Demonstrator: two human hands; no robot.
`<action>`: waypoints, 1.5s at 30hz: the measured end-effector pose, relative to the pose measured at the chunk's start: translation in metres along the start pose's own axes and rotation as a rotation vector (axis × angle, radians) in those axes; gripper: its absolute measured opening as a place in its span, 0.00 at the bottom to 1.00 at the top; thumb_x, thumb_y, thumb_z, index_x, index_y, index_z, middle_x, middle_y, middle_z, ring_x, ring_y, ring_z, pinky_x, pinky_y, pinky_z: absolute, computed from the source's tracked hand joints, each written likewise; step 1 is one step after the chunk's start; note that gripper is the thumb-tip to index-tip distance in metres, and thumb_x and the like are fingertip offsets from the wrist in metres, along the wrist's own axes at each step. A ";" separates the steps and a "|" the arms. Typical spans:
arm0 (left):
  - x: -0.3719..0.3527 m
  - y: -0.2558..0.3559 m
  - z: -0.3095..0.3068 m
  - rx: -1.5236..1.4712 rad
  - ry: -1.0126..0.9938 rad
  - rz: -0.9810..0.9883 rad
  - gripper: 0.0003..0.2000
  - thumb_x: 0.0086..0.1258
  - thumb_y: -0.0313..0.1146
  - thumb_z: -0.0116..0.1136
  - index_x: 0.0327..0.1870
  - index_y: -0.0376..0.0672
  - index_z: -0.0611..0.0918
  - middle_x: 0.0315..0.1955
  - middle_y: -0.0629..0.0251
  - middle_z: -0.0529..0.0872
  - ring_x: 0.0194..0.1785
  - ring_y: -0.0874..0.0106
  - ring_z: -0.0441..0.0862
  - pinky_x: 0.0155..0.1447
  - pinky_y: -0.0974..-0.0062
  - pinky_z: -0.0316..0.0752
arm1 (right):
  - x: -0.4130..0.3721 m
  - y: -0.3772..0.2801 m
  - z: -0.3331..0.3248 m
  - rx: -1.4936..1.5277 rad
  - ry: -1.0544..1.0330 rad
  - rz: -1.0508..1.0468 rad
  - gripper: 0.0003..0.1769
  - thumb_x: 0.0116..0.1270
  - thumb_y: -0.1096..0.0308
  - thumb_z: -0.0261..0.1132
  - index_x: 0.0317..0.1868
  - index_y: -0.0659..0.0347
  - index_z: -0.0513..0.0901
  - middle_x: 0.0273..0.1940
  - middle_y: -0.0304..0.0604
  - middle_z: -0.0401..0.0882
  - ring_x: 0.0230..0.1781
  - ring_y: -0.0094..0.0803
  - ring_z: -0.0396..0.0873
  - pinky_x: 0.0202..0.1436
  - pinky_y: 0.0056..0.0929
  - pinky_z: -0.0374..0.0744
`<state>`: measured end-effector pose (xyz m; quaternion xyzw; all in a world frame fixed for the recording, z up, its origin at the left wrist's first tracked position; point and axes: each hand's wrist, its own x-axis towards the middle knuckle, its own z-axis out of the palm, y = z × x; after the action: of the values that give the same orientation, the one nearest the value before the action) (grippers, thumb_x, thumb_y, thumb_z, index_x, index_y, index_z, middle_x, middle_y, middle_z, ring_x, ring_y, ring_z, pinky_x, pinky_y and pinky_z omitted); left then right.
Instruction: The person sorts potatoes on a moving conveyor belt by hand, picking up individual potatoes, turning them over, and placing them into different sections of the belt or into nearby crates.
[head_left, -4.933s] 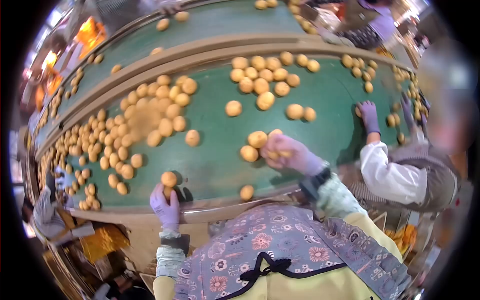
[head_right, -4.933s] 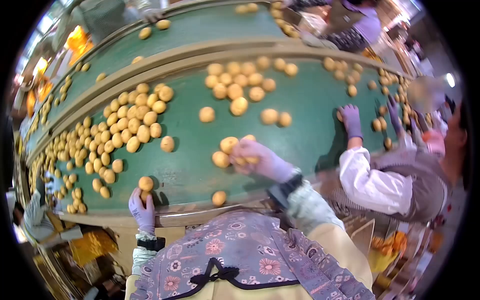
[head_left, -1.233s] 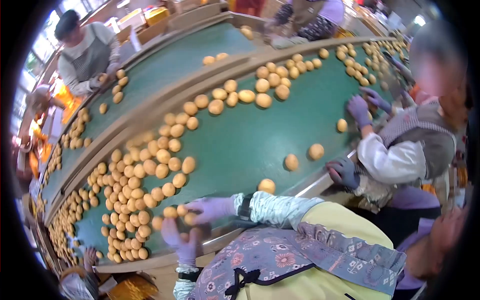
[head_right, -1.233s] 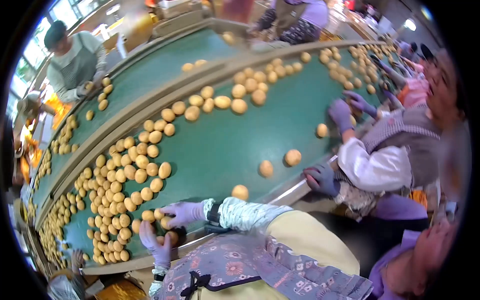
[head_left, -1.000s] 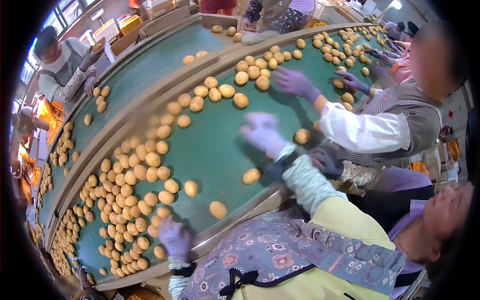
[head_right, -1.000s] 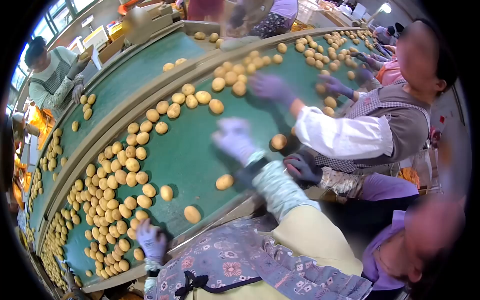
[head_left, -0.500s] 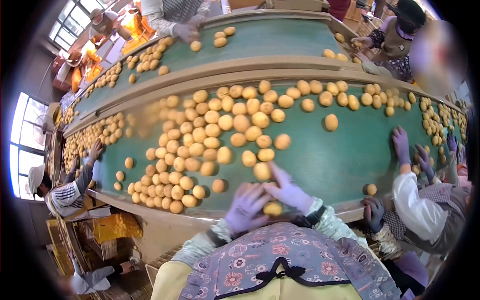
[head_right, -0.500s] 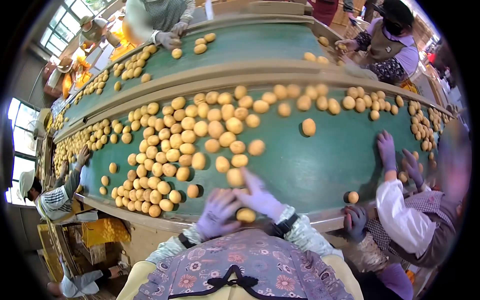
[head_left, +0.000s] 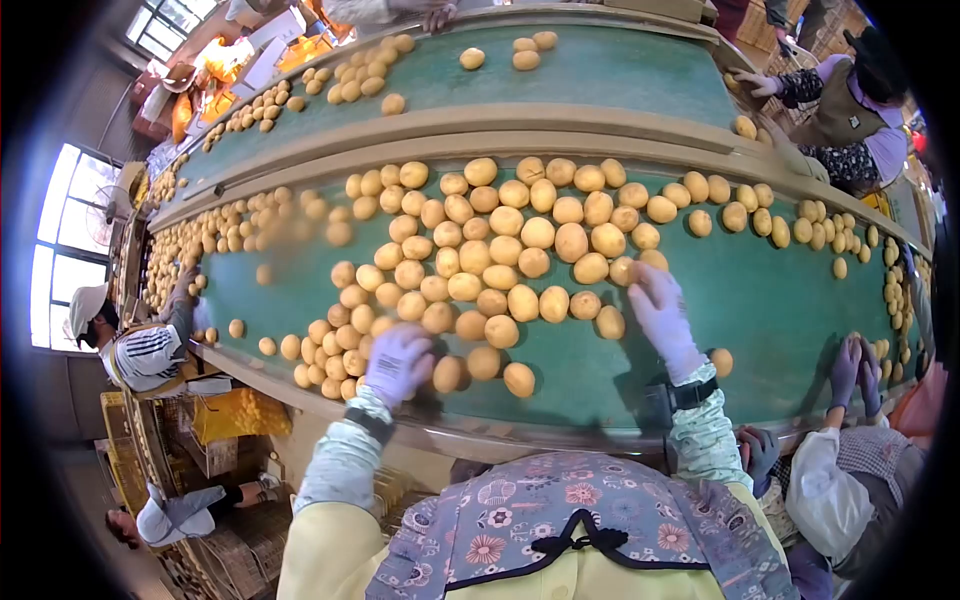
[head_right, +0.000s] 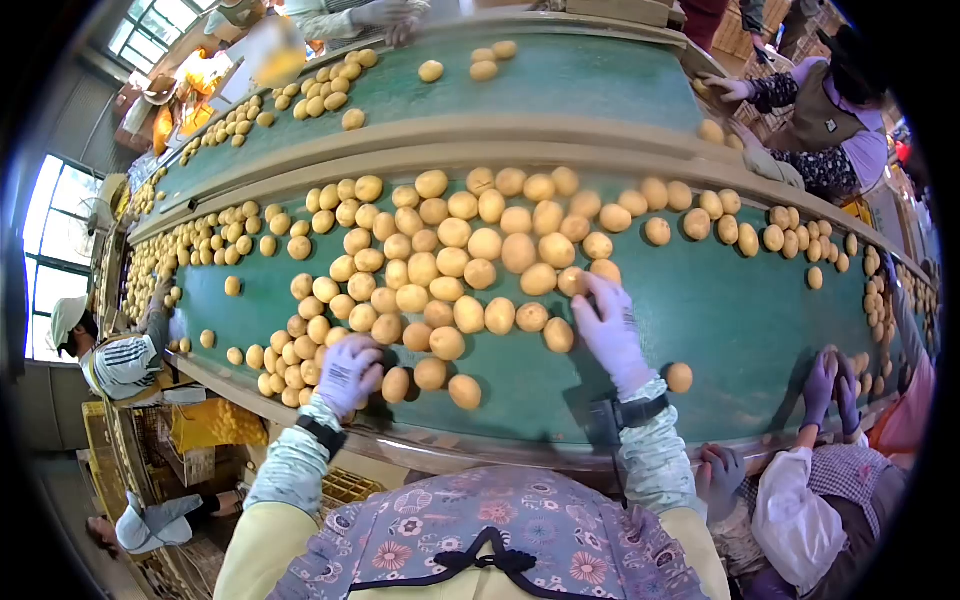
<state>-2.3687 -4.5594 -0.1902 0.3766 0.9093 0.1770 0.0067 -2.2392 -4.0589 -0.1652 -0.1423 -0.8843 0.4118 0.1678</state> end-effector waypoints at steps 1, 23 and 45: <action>-0.002 -0.026 -0.008 0.074 -0.019 -0.066 0.13 0.66 0.35 0.75 0.51 0.53 0.88 0.57 0.59 0.88 0.66 0.51 0.84 0.67 0.50 0.81 | -0.001 0.008 -0.006 0.003 0.009 0.008 0.25 0.79 0.66 0.74 0.73 0.59 0.86 0.63 0.51 0.87 0.64 0.50 0.85 0.73 0.44 0.83; -0.076 -0.115 -0.056 0.354 0.311 -0.124 0.11 0.70 0.35 0.70 0.51 0.44 0.91 0.49 0.53 0.91 0.57 0.49 0.87 0.64 0.49 0.80 | 0.101 -0.173 0.231 -0.708 -0.580 -0.359 0.23 0.76 0.55 0.64 0.68 0.50 0.82 0.60 0.52 0.88 0.68 0.52 0.81 0.74 0.59 0.69; -0.133 -0.283 -0.097 0.381 0.202 -0.229 0.21 0.64 0.33 0.77 0.58 0.50 0.87 0.78 0.46 0.77 0.79 0.40 0.71 0.83 0.42 0.67 | -0.088 -0.090 0.147 -0.132 0.472 0.438 0.38 0.68 0.67 0.81 0.79 0.58 0.80 0.69 0.57 0.80 0.67 0.48 0.82 0.69 0.48 0.83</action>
<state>-2.4809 -4.8662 -0.2083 0.2459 0.9590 0.0374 -0.1355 -2.2303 -4.2490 -0.1999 -0.4312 -0.7941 0.3356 0.2662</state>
